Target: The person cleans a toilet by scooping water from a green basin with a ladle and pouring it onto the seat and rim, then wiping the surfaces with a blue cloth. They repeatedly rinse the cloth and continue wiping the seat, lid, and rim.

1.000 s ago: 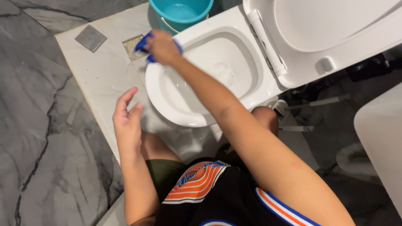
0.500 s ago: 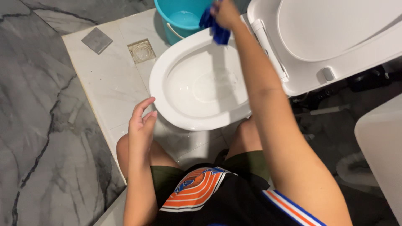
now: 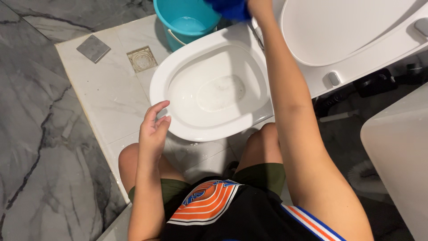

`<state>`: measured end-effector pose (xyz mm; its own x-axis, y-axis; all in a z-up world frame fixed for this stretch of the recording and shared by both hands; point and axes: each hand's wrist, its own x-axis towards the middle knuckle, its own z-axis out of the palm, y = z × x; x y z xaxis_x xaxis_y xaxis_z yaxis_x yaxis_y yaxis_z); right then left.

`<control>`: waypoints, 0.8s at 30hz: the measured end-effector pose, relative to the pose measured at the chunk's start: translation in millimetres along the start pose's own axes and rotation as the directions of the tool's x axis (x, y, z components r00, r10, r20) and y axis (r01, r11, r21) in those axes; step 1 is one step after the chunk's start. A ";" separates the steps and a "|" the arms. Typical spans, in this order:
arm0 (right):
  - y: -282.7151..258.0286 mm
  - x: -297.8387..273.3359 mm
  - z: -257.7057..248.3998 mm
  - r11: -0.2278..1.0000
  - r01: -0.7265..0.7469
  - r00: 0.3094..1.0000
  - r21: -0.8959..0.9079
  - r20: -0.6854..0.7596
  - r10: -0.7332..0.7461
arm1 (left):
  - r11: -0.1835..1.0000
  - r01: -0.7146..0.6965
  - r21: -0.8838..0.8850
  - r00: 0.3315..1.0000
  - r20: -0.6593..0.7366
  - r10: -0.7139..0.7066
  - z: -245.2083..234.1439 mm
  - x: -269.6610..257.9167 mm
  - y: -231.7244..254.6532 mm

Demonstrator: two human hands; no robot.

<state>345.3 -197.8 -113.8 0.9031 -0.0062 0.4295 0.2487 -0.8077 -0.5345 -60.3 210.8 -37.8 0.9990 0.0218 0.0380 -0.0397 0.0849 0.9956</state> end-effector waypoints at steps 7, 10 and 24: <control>8.1 -31.5 41.8 0.977 0.077 0.990 -0.198 0.133 -0.051 | 0.999 0.045 0.016 0.999 -0.008 -0.045 2.8 0.1 -7.8; 6.2 -31.8 63.9 0.876 0.442 0.895 -0.192 0.163 -0.416 | 0.996 0.082 0.022 0.997 -0.002 -0.082 4.0 -1.8 -10.5; -227.2 -167.1 180.7 0.994 0.103 0.983 -0.022 0.152 -0.098 | 1.000 -0.013 -0.008 1.000 0.027 0.013 18.1 3.1 -17.4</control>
<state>201.2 93.3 -195.7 0.9170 0.1631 0.3641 0.3325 -0.8168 -0.4715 -56.2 191.3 -53.5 0.9986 -0.0035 0.0533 -0.0527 0.0929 0.9943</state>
